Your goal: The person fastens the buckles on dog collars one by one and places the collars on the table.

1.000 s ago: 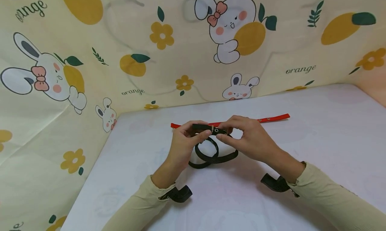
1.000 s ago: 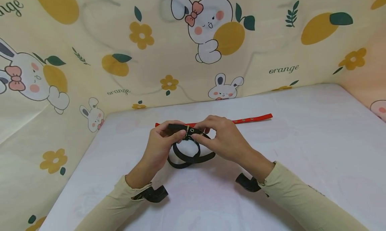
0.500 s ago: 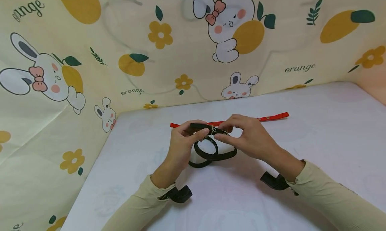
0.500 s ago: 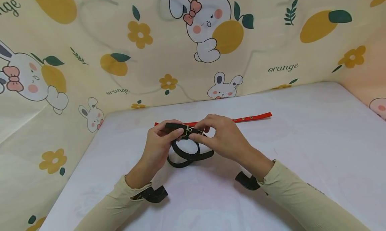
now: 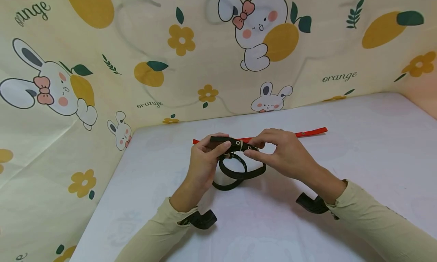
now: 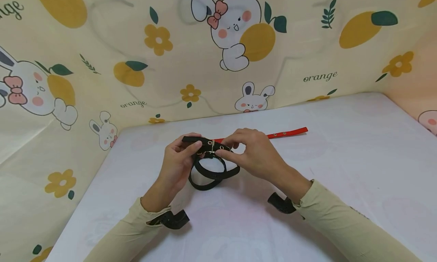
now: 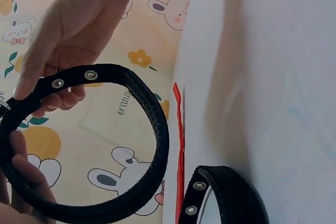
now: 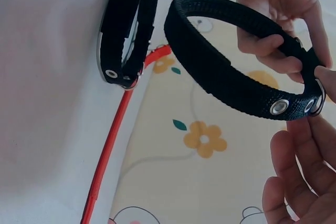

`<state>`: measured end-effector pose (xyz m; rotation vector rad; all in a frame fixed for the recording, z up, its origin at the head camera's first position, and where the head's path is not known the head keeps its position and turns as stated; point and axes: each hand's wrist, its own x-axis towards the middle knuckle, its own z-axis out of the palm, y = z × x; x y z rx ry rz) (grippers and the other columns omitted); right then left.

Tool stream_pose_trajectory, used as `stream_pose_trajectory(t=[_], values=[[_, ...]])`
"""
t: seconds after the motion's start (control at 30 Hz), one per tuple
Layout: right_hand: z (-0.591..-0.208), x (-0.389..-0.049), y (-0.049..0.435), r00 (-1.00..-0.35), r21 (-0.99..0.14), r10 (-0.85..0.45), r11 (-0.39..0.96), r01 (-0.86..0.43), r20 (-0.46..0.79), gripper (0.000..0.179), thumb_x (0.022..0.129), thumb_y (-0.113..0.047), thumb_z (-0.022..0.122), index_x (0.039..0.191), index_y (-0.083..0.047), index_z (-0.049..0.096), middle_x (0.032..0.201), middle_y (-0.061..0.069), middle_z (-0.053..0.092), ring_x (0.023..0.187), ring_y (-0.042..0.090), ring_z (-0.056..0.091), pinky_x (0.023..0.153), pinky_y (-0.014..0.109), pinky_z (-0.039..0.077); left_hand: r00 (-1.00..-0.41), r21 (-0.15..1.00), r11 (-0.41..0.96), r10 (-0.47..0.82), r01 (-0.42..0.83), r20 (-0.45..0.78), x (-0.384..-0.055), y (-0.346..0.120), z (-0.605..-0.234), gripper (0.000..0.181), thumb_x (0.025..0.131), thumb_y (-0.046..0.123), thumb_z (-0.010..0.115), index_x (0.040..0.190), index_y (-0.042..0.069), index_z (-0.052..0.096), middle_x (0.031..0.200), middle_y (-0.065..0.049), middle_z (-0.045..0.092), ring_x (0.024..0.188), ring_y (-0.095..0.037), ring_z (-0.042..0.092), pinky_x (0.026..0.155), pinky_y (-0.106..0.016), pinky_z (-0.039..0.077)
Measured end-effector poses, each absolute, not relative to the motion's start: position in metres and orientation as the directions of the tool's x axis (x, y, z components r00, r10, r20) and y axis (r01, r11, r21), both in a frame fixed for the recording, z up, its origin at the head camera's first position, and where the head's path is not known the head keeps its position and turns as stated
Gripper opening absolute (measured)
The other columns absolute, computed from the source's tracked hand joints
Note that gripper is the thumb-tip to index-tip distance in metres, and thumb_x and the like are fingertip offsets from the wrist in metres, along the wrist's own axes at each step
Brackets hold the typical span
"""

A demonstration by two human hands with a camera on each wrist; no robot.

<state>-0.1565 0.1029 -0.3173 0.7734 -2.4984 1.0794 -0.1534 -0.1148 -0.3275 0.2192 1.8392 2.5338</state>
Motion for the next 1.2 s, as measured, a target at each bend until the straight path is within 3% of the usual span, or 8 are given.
stream_pose_trajectory(t=[0.4, 0.63, 0.8, 1.2], values=[[-0.3185, -0.1558, 0.1003, -0.799, -0.59, -0.348, 0.542, -0.598, 0.49, 0.014, 0.086, -0.033, 0.079, 0.098, -0.026, 0.077, 0.084, -0.013, 0.065, 0.084, 0.004, 0.058, 0.073, 0.027, 0.048, -0.99, 0.952, -0.298, 0.103, 0.063, 0.098, -0.151, -0.1131, -0.3267, 0.023, 0.088, -0.004, 0.068, 0.099, 0.015, 0.075, 0.085, 0.004, 0.072, 0.075, -0.012, 0.06, 0.074, -0.024, 0.05], [-0.3177, -0.1549, 0.1002, -0.782, -0.582, -0.375, 0.525, -0.621, 0.497, 0.014, 0.087, -0.031, 0.077, 0.101, -0.027, 0.075, 0.087, -0.015, 0.065, 0.086, 0.002, 0.057, 0.075, 0.028, 0.047, -0.98, 0.959, -0.253, 0.113, 0.129, 0.161, -0.1501, -0.1092, -0.33, 0.015, 0.087, 0.003, 0.074, 0.101, 0.009, 0.075, 0.082, 0.005, 0.072, 0.073, -0.012, 0.059, 0.071, -0.024, 0.047], [-0.317, -0.1549, 0.1002, -0.797, -0.584, -0.387, 0.543, -0.603, 0.464, 0.015, 0.089, -0.033, 0.076, 0.103, -0.027, 0.075, 0.088, -0.014, 0.066, 0.088, 0.005, 0.06, 0.075, 0.029, 0.048, -0.98, 0.961, -0.238, 0.107, 0.139, 0.168, -0.1499, -0.1094, -0.3294, 0.014, 0.089, 0.002, 0.071, 0.102, 0.006, 0.074, 0.082, 0.006, 0.071, 0.073, -0.013, 0.058, 0.072, -0.025, 0.048], [-0.3211, -0.1565, 0.0997, -0.784, -0.557, -0.387, 0.554, -0.619, 0.485, 0.013, 0.087, -0.032, 0.077, 0.1, -0.026, 0.076, 0.085, -0.014, 0.066, 0.086, 0.006, 0.061, 0.075, 0.029, 0.049, -0.998, 0.951, -0.307, 0.039, 0.026, 0.039, -0.1512, -0.1134, -0.3248, 0.018, 0.091, 0.003, 0.067, 0.108, 0.001, 0.07, 0.094, 0.003, 0.073, 0.085, -0.013, 0.064, 0.078, -0.027, 0.051]])
